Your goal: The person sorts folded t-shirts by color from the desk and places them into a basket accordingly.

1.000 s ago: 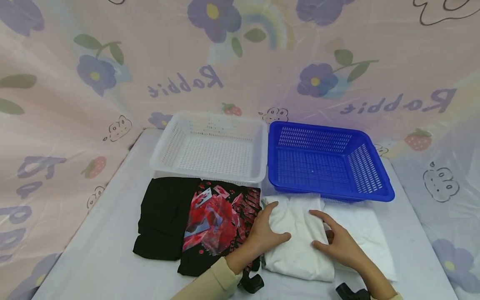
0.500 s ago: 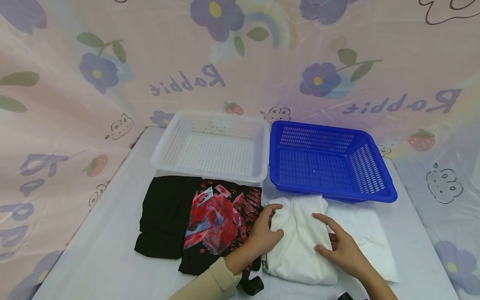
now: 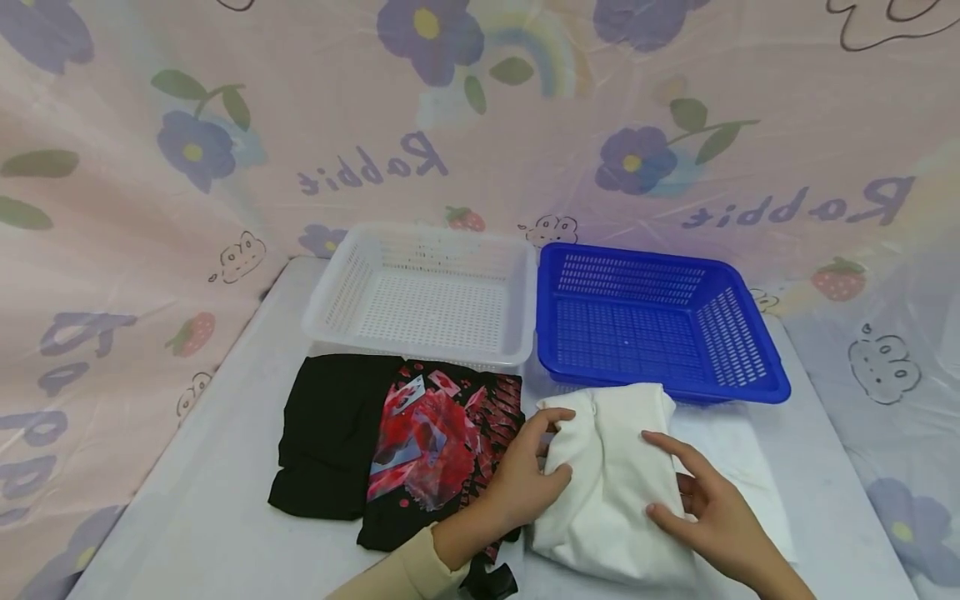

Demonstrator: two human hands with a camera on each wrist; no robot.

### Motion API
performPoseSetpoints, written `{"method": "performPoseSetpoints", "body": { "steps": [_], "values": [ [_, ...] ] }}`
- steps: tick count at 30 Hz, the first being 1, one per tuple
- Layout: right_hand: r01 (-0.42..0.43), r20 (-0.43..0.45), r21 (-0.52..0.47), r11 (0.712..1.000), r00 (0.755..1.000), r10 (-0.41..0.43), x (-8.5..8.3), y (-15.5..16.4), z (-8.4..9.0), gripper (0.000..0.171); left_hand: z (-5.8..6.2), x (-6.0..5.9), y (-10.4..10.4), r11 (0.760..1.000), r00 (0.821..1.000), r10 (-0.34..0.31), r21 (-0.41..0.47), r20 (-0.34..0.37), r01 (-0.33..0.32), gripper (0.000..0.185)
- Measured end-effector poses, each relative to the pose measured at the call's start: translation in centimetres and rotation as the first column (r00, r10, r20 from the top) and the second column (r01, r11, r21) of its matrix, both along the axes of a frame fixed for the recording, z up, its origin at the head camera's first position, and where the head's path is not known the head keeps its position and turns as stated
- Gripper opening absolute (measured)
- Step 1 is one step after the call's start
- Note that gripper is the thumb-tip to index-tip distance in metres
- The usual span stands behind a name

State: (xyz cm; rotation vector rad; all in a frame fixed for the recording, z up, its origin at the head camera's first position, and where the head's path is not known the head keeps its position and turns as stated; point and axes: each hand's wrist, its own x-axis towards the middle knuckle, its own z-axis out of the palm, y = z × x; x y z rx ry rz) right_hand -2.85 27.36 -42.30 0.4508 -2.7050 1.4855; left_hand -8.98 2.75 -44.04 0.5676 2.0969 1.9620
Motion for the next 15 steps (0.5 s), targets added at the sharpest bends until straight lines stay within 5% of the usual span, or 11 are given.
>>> {"method": "performPoseSetpoints", "body": {
  "steps": [6, 15],
  "values": [
    [-0.064, 0.002, -0.094, 0.994, 0.998, 0.065, -0.1, 0.4, 2.8, 0.080, 2.0, -0.5, -0.5, 0.999, 1.000, -0.022, 0.037, -0.003, 0.022, 0.059],
    [-0.080, -0.097, -0.106, 0.991, 0.993, 0.070, -1.6, 0.8, 6.5, 0.081, 5.6, -2.5, -0.9, 0.995, 0.998, -0.057, 0.086, -0.036, 0.059, 0.058]
  ]
}}
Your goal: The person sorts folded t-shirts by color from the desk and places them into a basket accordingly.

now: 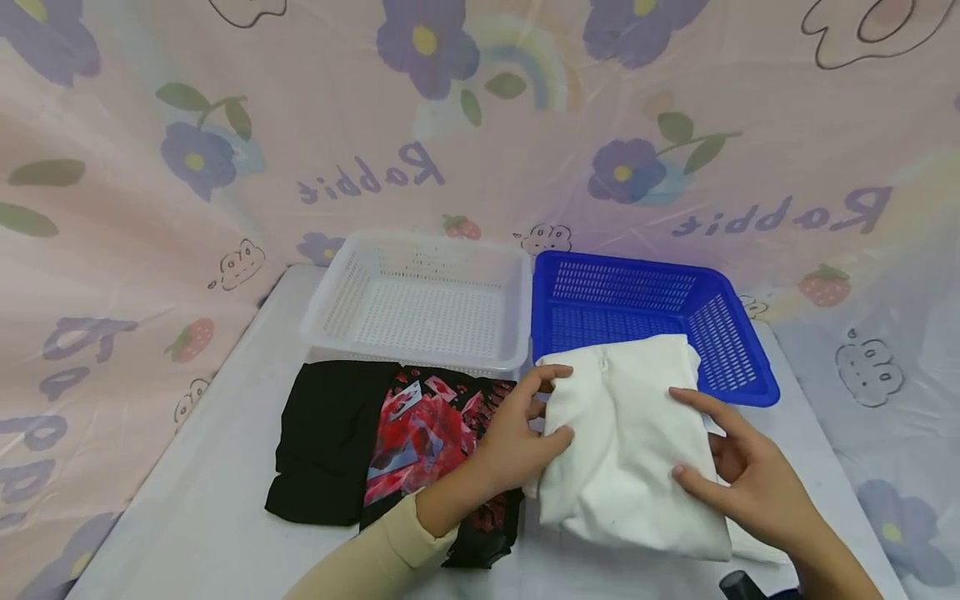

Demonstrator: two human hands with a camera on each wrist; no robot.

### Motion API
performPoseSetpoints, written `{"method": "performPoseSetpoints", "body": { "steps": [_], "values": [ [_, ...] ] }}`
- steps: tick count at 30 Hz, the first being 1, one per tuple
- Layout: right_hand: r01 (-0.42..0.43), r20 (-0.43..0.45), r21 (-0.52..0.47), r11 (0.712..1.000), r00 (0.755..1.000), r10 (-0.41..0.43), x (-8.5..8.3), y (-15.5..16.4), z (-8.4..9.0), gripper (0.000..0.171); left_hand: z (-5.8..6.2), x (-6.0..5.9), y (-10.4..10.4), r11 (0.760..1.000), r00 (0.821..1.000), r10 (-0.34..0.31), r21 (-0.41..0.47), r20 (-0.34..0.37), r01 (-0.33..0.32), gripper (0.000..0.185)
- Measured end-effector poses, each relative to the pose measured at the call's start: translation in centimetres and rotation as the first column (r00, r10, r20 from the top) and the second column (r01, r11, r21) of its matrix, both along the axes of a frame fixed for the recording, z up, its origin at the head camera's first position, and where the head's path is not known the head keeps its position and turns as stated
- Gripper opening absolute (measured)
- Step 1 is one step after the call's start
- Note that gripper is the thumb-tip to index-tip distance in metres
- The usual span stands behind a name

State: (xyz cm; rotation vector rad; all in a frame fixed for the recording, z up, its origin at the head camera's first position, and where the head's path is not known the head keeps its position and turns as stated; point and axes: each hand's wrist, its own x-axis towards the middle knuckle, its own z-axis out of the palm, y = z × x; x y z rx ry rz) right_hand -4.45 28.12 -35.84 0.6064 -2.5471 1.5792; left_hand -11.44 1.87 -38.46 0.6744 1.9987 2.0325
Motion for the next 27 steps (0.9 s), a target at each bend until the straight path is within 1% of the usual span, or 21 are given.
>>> {"method": "performPoseSetpoints", "body": {
  "steps": [3, 6, 9, 12, 14, 17, 19, 22, 25, 27],
  "values": [
    [-0.014, -0.018, -0.017, 1.000, 1.000, 0.014, -1.2, 0.3, 1.2, 0.081, 1.3, -1.0, 0.0, 1.000, 0.999, -0.013, 0.006, -0.042, 0.013, 0.059],
    [-0.018, -0.029, -0.049, 0.999, 0.999, 0.016, -2.7, 0.5, 2.3, 0.081, 2.5, -2.5, 0.1, 1.000, 0.995, -0.019, 0.009, -0.095, 0.020, 0.060],
    [0.005, -0.035, -0.079, 0.997, 0.999, -0.008, -4.5, 0.8, 3.1, 0.080, 3.5, -4.4, 0.3, 1.000, 0.990, -0.013, 0.007, -0.140, 0.014, 0.060],
    [0.056, -0.032, -0.082, 0.995, 0.998, -0.059, -6.5, 1.1, 3.7, 0.078, 4.2, -6.7, 0.8, 1.000, 0.986, -0.011, -0.001, -0.167, 0.011, 0.060],
    [0.105, -0.032, -0.067, 0.992, 0.994, -0.107, -7.7, 1.4, 3.8, 0.078, 4.4, -8.2, 1.4, 1.000, 0.984, -0.017, -0.006, -0.179, 0.016, 0.060],
    [0.183, 0.008, -0.070, 0.981, 0.983, -0.183, -9.6, 1.9, 3.8, 0.076, 4.3, -10.4, 2.4, 1.000, 0.984, -0.011, -0.020, -0.178, 0.007, 0.061],
    [0.237, 0.024, -0.029, 0.971, 0.971, -0.236, -10.9, 2.3, 3.6, 0.074, 4.0, -11.7, 3.1, 1.000, 0.986, 0.008, -0.023, -0.168, -0.012, 0.061],
    [0.293, 0.046, 0.050, 0.955, 0.954, -0.296, -12.7, 2.8, 3.0, 0.072, 3.1, -13.5, 4.1, 0.999, 0.989, 0.043, -0.013, -0.138, -0.046, 0.061],
    [0.313, 0.041, 0.123, 0.942, 0.947, -0.320, -14.4, 3.5, 2.0, 0.072, 2.1, -14.9, 5.2, 0.998, 0.993, 0.069, 0.000, -0.092, -0.069, 0.060],
    [0.311, 0.050, 0.141, 0.940, 0.946, -0.320, -15.3, 4.0, 1.2, 0.070, 1.3, -15.8, 5.8, 0.996, 0.994, 0.088, -0.009, -0.069, -0.088, 0.060]
  ]
}}
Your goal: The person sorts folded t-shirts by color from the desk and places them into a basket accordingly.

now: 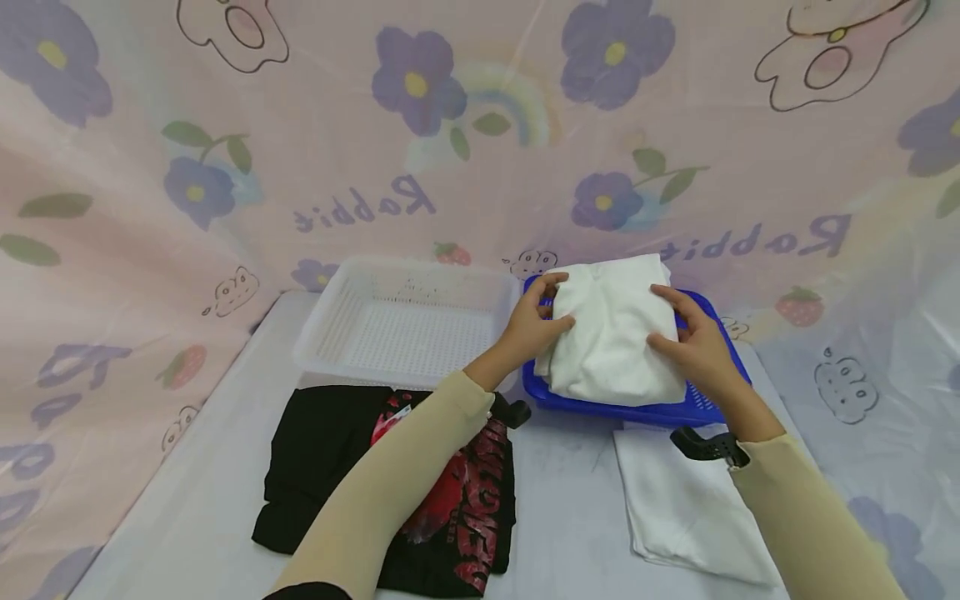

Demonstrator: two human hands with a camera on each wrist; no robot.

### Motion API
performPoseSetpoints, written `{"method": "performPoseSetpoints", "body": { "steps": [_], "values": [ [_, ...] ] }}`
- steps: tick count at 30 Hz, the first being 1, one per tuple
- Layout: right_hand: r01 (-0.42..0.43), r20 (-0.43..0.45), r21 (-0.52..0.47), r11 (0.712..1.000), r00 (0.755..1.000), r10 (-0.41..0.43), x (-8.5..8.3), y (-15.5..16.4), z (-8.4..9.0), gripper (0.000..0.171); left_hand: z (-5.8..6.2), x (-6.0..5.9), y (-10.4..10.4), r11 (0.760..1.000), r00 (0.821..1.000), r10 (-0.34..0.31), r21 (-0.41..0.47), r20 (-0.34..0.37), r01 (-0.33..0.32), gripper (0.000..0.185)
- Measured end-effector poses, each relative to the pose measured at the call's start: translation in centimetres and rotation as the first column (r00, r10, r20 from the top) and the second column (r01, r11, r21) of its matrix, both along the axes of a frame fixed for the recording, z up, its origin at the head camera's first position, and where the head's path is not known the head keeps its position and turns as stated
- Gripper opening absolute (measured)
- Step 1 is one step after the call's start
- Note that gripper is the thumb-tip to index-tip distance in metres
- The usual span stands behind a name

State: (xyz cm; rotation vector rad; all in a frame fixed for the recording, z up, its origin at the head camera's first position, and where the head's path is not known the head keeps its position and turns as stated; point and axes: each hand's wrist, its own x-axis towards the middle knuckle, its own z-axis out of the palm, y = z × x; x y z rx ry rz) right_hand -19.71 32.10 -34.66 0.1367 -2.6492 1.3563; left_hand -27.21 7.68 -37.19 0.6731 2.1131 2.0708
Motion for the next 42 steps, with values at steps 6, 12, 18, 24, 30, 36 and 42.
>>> {"method": "performPoseSetpoints", "body": {
  "steps": [6, 12, 18, 24, 30, 36, 42],
  "values": [
    [0.005, 0.027, 0.043, 0.999, 1.000, -0.006, -2.1, 1.4, -2.8, 0.070, -3.0, -1.8, 1.7, 0.997, 0.996, 0.062, -0.052, 0.067, -0.059, 0.063],
    [0.023, 0.075, 0.124, 0.992, 0.997, -0.033, -3.3, 2.6, -5.1, 0.070, -4.6, -2.0, 3.0, 0.988, 0.977, 0.119, -0.122, 0.175, -0.098, 0.065],
    [0.056, 0.148, 0.131, 0.990, 0.986, -0.075, -3.6, 3.1, -6.2, 0.071, -4.8, -2.5, 3.8, 0.979, 0.968, 0.142, -0.177, 0.206, -0.106, 0.067],
    [0.084, 0.165, 0.119, 0.989, 0.981, -0.103, -3.9, 4.0, -6.9, 0.072, -4.7, -2.3, 5.4, 0.973, 0.954, 0.182, -0.180, 0.237, -0.141, 0.065],
    [0.111, 0.174, 0.088, 0.990, 0.977, -0.125, -4.2, 5.1, -7.9, 0.070, -5.3, -1.8, 6.7, 0.964, 0.943, 0.222, -0.201, 0.248, -0.174, 0.061],
    [0.147, 0.250, 0.064, 0.987, 0.955, -0.159, -4.4, 5.5, -8.8, 0.069, -5.5, -1.3, 6.6, 0.952, 0.933, 0.248, -0.244, 0.261, -0.185, 0.061],
    [0.145, 0.296, 0.061, 0.988, 0.942, -0.157, -4.7, 5.6, -9.5, 0.069, -5.7, -1.6, 6.9, 0.929, 0.918, 0.279, -0.321, 0.282, -0.184, 0.067]
  ]
}}
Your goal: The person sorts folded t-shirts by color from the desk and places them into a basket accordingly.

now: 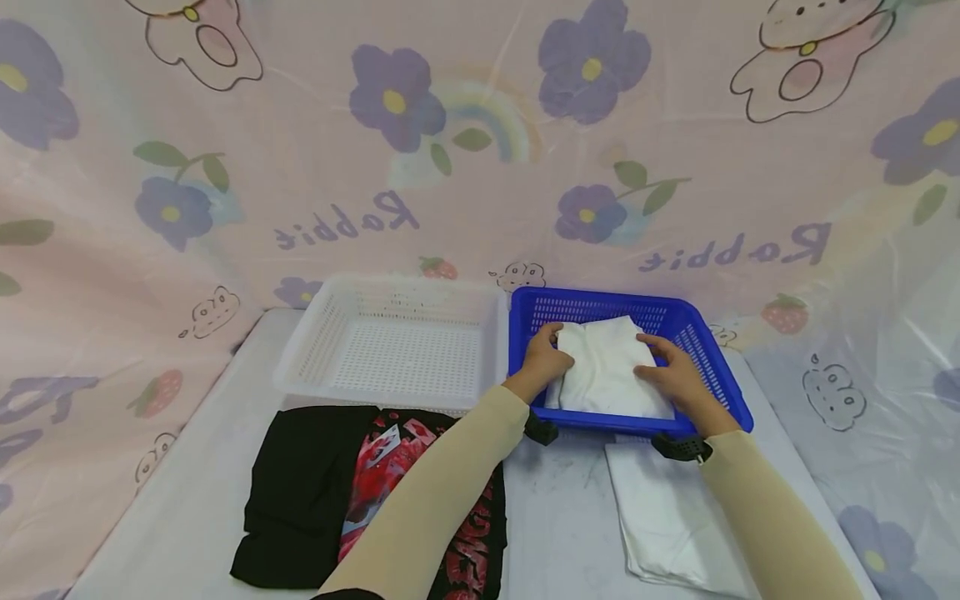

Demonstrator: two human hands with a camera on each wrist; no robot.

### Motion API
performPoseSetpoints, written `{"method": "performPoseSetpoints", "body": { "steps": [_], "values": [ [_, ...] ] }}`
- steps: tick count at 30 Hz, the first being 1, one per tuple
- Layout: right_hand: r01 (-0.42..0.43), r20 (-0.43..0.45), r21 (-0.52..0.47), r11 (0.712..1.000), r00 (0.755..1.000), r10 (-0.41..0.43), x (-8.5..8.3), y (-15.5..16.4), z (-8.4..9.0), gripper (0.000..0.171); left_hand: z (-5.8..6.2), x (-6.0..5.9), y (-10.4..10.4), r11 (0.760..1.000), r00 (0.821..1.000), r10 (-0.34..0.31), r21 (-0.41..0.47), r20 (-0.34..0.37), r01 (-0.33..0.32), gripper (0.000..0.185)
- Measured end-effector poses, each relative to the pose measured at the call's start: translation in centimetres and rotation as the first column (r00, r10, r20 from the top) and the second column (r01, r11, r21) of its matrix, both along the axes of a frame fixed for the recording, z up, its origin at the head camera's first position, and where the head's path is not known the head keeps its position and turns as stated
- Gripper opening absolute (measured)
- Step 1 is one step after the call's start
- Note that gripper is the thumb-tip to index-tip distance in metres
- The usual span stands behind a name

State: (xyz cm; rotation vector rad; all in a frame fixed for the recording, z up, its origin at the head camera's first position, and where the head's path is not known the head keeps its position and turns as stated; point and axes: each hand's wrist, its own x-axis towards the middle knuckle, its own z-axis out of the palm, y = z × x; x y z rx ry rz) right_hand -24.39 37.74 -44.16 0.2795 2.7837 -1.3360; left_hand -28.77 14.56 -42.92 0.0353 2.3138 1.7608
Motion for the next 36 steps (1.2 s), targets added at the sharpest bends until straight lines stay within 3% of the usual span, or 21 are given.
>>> {"method": "performPoseSetpoints", "body": {
  "steps": [5, 10, 15, 19, 25, 30, 33, 36],
  "values": [
    [0.010, 0.075, 0.027, 1.000, 0.997, -0.012, -0.1, 0.0, -0.1, 0.068, 0.1, -0.1, 0.1, 0.992, 0.998, -0.012, -0.121, 0.057, 0.019, 0.069],
    [0.020, 0.146, 0.055, 0.998, 0.989, -0.028, 0.1, 0.0, 0.2, 0.069, 0.0, -0.2, 0.3, 0.968, 0.995, -0.010, -0.250, 0.100, 0.035, 0.067],
    [0.010, 0.193, 0.071, 0.997, 0.981, -0.023, 0.3, -0.1, 0.5, 0.069, -0.1, -0.6, 0.5, 0.949, 0.993, -0.015, -0.311, 0.118, 0.051, 0.063],
    [0.025, 0.174, 0.056, 0.998, 0.984, -0.034, 0.4, -0.1, 0.6, 0.068, -0.2, -0.6, 0.5, 0.966, 0.996, 0.003, -0.259, 0.087, 0.020, 0.063],
    [0.037, 0.056, 0.053, 0.998, 0.998, -0.040, 1.5, -0.3, 1.8, 0.066, 0.4, 0.2, 0.0, 0.968, 0.997, -0.015, -0.249, -0.079, -0.005, 0.065],
    [-0.005, -0.073, 0.057, 0.998, 0.997, 0.009, 4.0, -0.4, 3.9, 0.065, 1.7, 1.8, -1.3, 0.973, 0.983, -0.108, -0.218, -0.150, 0.073, 0.063],
    [-0.050, -0.129, 0.068, 0.996, 0.990, 0.058, 6.0, -0.2, 5.1, 0.065, 2.5, 3.5, -2.1, 0.983, 0.973, -0.158, -0.116, -0.168, 0.140, 0.057],
    [-0.100, -0.145, 0.096, 0.990, 0.983, 0.113, 8.3, 0.0, 5.9, 0.064, 3.1, 5.8, -2.8, 0.976, 0.962, -0.215, 0.006, -0.170, 0.219, 0.050]
  ]
}}
